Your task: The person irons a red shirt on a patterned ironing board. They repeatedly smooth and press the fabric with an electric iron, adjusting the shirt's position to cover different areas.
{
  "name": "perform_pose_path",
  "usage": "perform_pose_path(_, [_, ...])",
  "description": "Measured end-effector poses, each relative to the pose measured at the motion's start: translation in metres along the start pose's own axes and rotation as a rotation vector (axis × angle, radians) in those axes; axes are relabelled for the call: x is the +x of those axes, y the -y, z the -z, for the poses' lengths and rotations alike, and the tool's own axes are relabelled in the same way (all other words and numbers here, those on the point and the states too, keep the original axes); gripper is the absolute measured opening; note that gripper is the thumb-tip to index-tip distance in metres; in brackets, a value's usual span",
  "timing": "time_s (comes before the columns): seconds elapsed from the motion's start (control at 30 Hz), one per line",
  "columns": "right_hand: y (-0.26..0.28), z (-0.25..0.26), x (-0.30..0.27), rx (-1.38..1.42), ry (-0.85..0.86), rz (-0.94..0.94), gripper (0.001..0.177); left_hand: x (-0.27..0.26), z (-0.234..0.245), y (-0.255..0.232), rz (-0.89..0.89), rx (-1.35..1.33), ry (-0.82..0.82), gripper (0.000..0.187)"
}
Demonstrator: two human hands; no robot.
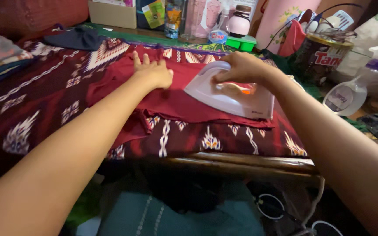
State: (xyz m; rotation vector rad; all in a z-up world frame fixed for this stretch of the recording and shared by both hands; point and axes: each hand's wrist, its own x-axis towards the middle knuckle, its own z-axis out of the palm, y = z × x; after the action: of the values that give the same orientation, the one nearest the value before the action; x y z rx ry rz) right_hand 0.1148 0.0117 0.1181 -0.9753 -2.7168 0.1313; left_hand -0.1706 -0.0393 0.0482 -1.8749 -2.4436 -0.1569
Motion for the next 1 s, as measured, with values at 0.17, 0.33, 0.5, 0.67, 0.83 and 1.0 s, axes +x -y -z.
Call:
perform_pose_path(0.17, [-0.030,-0.005,0.011,-0.145,-0.054,-0.037,0.070,0.023,-0.007,-0.018,-0.130,-0.140,0.036,0.083])
perform_pose_path(0.33, [-0.075,-0.002,0.040,-0.201,-0.077,-0.192,0.069,0.018,-0.021,-0.017,-0.289,0.044,0.219,0.124])
perform_pose_path(0.5, [-0.095,0.000,0.066,-0.102,-0.053,-0.158,0.063,0.046,-0.019,0.011,-0.243,0.001,0.315,0.131])
perform_pose_path(0.67, [-0.079,-0.002,0.074,0.009,0.049,0.006,0.063,0.073,-0.017,0.056,-0.256,-0.171,0.271,0.102])
perform_pose_path(0.83, [-0.075,-0.020,0.106,-0.041,0.011,-0.017,0.064,0.063,-0.038,0.075,-0.243,-0.220,0.079,0.105])
perform_pose_path(1.0, [-0.061,-0.031,0.159,-0.126,-0.038,-0.102,0.057,0.061,-0.024,0.093,-0.095,-0.185,0.104,0.122])
